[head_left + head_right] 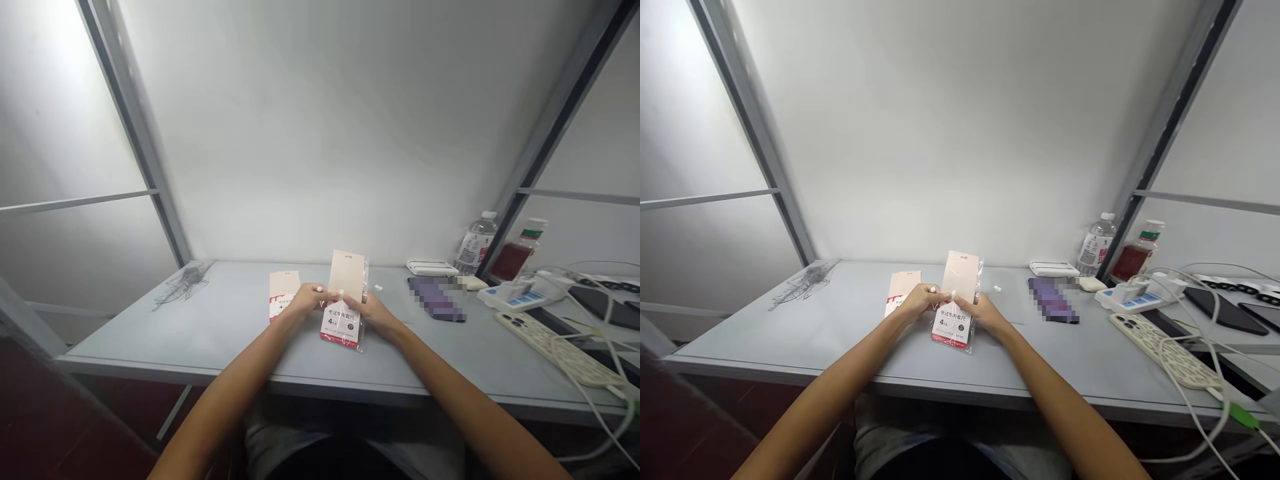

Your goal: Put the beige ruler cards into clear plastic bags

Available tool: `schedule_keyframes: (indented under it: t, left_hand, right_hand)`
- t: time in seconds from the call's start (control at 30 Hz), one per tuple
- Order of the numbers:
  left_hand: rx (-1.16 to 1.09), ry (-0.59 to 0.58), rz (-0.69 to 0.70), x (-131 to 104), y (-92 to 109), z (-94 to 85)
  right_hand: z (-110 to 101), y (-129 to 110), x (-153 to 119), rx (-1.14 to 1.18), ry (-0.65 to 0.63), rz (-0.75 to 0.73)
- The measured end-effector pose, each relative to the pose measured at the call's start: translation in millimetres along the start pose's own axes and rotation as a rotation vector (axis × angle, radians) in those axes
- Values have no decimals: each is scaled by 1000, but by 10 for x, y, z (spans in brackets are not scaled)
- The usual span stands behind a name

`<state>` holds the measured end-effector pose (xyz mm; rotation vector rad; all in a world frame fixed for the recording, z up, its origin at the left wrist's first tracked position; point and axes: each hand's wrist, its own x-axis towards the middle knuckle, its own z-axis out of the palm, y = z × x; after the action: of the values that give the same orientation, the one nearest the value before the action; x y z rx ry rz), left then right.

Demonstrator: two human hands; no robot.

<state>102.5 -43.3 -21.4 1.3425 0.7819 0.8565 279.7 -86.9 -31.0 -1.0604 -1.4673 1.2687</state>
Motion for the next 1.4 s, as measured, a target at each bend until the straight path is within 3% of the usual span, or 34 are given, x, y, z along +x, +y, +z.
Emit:
schedule_keyframes:
  t: [0.43, 0.83, 0.97, 1.17, 1.4]
  left_hand:
    - [-36, -117, 10, -32, 61, -1]
    - [210, 103, 90, 4, 33, -32]
    - [129, 44, 106, -18, 40, -8]
    - [39, -188, 74, -51, 28, 25]
    - [58, -79, 63, 18, -36, -16]
  right_hand:
    - [-34, -16, -24, 35, -18, 13]
    - [-89, -12, 16, 56, -29, 5]
    - [-91, 13, 41, 53, 26, -26]
    - [-105, 47, 81, 170, 131, -80]
    - [-91, 100, 99, 136, 105, 12]
